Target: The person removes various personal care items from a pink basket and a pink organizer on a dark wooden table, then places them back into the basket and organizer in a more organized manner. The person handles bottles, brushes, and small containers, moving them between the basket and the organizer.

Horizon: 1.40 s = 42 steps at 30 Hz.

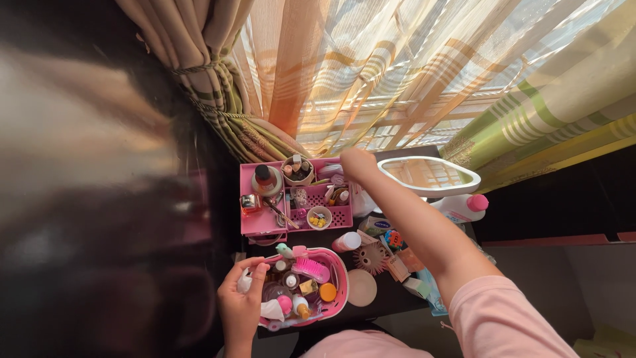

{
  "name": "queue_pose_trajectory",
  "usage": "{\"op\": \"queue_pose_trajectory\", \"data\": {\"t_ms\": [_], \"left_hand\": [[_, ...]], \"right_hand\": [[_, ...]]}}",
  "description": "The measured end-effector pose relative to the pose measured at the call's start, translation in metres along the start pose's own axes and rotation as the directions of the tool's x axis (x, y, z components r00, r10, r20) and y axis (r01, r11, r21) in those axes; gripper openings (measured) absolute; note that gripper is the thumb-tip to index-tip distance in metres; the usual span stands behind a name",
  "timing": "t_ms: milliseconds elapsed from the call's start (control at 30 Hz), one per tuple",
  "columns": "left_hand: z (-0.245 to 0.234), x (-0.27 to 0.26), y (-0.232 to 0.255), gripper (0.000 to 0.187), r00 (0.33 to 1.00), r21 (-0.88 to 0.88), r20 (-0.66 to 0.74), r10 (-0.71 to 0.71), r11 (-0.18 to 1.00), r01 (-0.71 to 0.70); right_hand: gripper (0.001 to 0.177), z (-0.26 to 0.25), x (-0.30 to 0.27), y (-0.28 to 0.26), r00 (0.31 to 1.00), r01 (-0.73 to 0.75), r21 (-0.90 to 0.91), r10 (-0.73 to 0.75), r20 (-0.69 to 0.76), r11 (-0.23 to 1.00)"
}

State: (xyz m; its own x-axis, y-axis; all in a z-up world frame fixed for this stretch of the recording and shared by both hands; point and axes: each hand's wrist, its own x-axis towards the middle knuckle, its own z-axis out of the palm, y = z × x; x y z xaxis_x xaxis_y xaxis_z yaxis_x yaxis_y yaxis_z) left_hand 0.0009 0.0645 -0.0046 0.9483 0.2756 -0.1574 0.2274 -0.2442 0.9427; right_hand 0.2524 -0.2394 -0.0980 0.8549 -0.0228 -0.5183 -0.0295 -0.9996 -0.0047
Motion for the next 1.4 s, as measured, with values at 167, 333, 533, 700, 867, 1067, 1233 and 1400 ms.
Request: {"op": "queue_pose_trajectory", "data": {"t_ms": [167, 333, 533, 700, 867, 1067, 1233, 1400], "left_hand": [[0.0, -0.002, 0.001, 0.013, 1.0, -0.017, 0.001, -0.017, 1.0, 0.017], [-0.003, -0.005, 0.001, 0.013, 1.0, -0.029, 0.002, -0.03, 0.999, 0.03], [-0.006, -0.009, 0.001, 0.012, 0.999, -0.01, -0.019, -0.03, 1.0, 0.03], [-0.007, -0.011, 0.004, 0.012, 0.998, -0.029, -0.022, -0.061, 0.998, 0.06], [-0.005, -0.011, 0.008, 0.012, 0.997, -0.046, -0.004, -0.075, 0.996, 0.075], [-0.007, -0.012, 0.005, 0.011, 0.999, -0.065, 0.001, -0.052, 0.997, 0.052], [-0.012, -0.014, 0.001, 0.01, 0.999, -0.046, -0.024, -0.038, 0.998, 0.037], [-0.012, -0.016, 0.0, 0.011, 0.998, -0.071, -0.02, -0.066, 0.995, 0.064]], "right_hand": [[0.021, -0.002, 0.003, 0.009, 0.965, 0.228, -0.184, -0.247, -0.089, 0.956], [0.028, 0.015, 0.012, 0.0, 0.929, 0.301, -0.31, -0.351, -0.118, 0.902], [0.021, 0.012, 0.008, -0.009, 0.959, 0.247, 0.144, -0.221, -0.175, 0.958], [0.026, -0.009, -0.031, -0.012, 0.913, 0.293, 0.152, -0.229, -0.338, 0.944], [0.034, -0.004, -0.053, -0.016, 0.885, 0.454, -0.097, -0.461, -0.061, 0.886], [0.022, 0.02, -0.043, -0.02, 0.905, 0.424, 0.0, -0.424, 0.017, 0.906], [0.027, 0.036, -0.028, -0.016, 0.843, 0.538, 0.109, -0.532, -0.086, 0.836], [0.025, 0.093, 0.019, -0.01, 0.827, 0.521, -0.125, -0.536, -0.17, 0.844]]}}
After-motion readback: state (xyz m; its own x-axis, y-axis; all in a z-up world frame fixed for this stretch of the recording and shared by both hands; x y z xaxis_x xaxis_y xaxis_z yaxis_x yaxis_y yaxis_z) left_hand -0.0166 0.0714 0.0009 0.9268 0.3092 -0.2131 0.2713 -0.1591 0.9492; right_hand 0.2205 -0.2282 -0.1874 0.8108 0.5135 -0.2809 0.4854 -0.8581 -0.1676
